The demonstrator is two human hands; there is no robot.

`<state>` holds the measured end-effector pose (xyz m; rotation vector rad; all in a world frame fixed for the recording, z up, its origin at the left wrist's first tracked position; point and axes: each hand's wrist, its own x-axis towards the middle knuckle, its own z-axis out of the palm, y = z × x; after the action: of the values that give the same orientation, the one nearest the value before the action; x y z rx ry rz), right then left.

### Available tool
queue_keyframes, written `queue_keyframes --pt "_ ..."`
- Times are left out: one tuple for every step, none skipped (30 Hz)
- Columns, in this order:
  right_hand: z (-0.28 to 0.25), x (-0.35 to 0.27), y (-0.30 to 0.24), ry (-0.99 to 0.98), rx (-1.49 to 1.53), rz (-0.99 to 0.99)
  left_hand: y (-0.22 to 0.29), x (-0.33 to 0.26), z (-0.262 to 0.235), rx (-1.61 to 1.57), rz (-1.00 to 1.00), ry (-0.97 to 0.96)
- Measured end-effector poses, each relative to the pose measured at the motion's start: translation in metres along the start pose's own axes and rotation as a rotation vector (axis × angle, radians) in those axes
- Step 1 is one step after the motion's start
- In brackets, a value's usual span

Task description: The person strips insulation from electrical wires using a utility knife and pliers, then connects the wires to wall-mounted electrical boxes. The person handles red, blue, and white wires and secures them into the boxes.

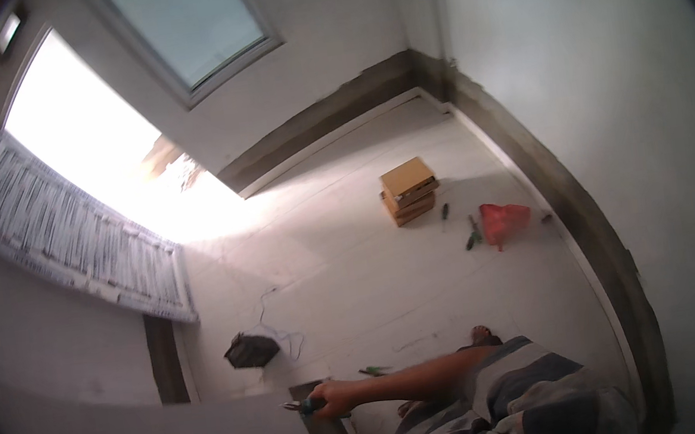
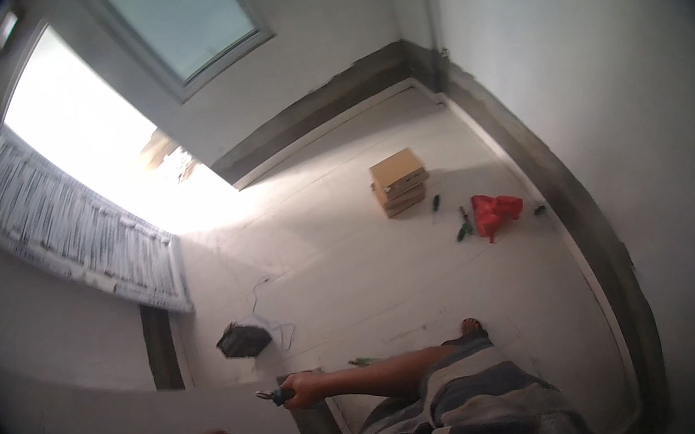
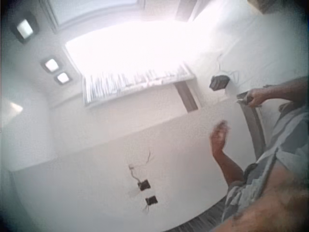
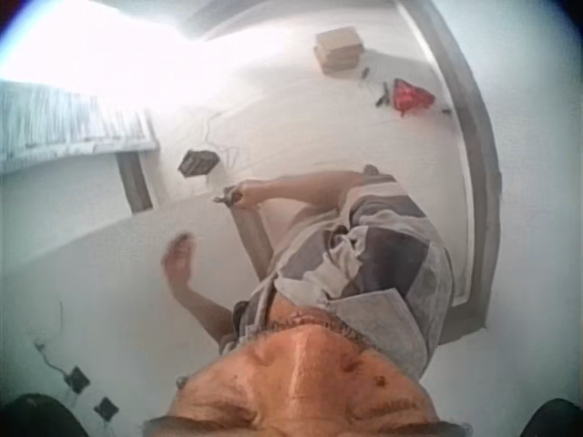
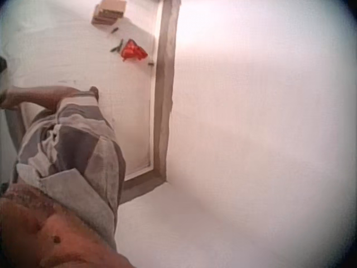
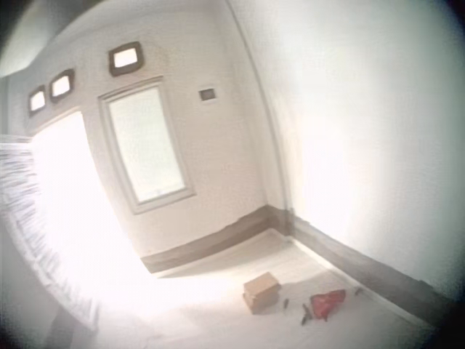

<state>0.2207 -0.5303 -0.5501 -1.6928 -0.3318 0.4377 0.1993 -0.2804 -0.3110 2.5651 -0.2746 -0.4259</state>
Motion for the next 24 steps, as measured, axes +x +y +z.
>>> queue_keyframes --pt "-0.025 -0.02 0.023 0.123 -0.04 -0.012 0.009 -0.002 0.033 -0.425 -0.124 -0.22" --pt "-0.047 -0.043 0.042 0.244 -0.081 -0.014 0.043 -0.004 0.056 -0.604 -0.025 -0.404" --pt "-0.073 -0.069 0.044 0.325 -0.135 0.032 0.077 -0.011 0.076 -0.785 0.071 -0.593" --pt "-0.108 -0.101 0.026 0.398 -0.187 0.077 0.101 -0.015 0.101 -0.923 0.205 -0.661" --pt "-0.141 -0.13 0.004 0.468 -0.234 0.121 0.122 -0.02 0.121 -1.057 0.334 -0.724" --pt "-0.172 -0.159 -0.023 0.442 -0.251 0.131 0.151 -0.025 0.122 -0.886 0.348 -0.704" --pt "-0.189 -0.177 -0.024 0.503 -0.099 -0.075 0.191 -0.028 0.121 -0.718 0.37 -0.679" --pt "-0.209 -0.192 -0.024 0.554 0.04 -0.285 0.227 -0.022 0.13 -0.559 0.398 -0.641" --pt "-0.224 -0.211 -0.043 0.506 0.194 -0.377 0.251 -0.006 0.139 -0.503 0.437 -0.746" --pt "-0.238 -0.233 -0.073 0.46 0.346 -0.473 0.267 0.014 0.144 -0.439 0.482 -0.849" --pt "-0.252 -0.257 -0.102 0.374 0.408 -0.561 0.284 0.036 0.15 -0.376 0.528 -0.95" --pt "-0.266 -0.281 -0.126 0.289 0.464 -0.643 0.303 0.055 0.153 -0.324 0.571 -1.038" --pt "-0.276 -0.299 -0.141 0.223 0.44 -0.682 0.32 0.071 0.162 -0.302 0.588 -1.082" --pt "-0.285 -0.314 -0.154 0.149 0.417 -0.723 0.334 0.084 0.167 -0.283 0.593 -1.106" --pt "-0.295 -0.327 -0.164 0.076 0.389 -0.76 0.347 0.095 0.174 -0.286 0.591 -1.097" --pt "-0.305 -0.34 -0.173 0.101 0.286 -0.809 0.359 0.104 0.179 -0.297 0.587 -1.077" --pt "-0.316 -0.355 -0.18 0.121 0.183 -0.854 0.37 0.112 0.186 -0.315 0.579 -1.042" --pt "-0.327 -0.367 -0.182 0.14 0.077 -0.896 0.379 0.121 0.194 -0.337 0.568 -1.003" --pt "-0.339 -0.379 -0.178 0.186 0.064 -0.864 0.389 0.13 0.202 -0.362 0.558 -0.957" --pt "-0.35 -0.391 -0.174 0.225 0.054 -0.826 0.398 0.142 0.213 -0.394 0.539 -0.899" --pt "-0.362 -0.399 -0.17 0.264 0.044 -0.789 0.406 0.152 0.225 -0.436 0.516 -0.843" --pt "-0.37 -0.401 -0.157 0.367 0.038 -0.729 0.414 0.164 0.239 -0.482 0.487 -0.8" --pt "-0.376 -0.398 -0.131 0.468 0.031 -0.669 0.423 0.177 0.255 -0.541 0.454 -0.773" --pt "-0.384 -0.397 -0.11 0.563 0.025 -0.606 0.433 0.189 0.275 -0.609 0.408 -0.788"
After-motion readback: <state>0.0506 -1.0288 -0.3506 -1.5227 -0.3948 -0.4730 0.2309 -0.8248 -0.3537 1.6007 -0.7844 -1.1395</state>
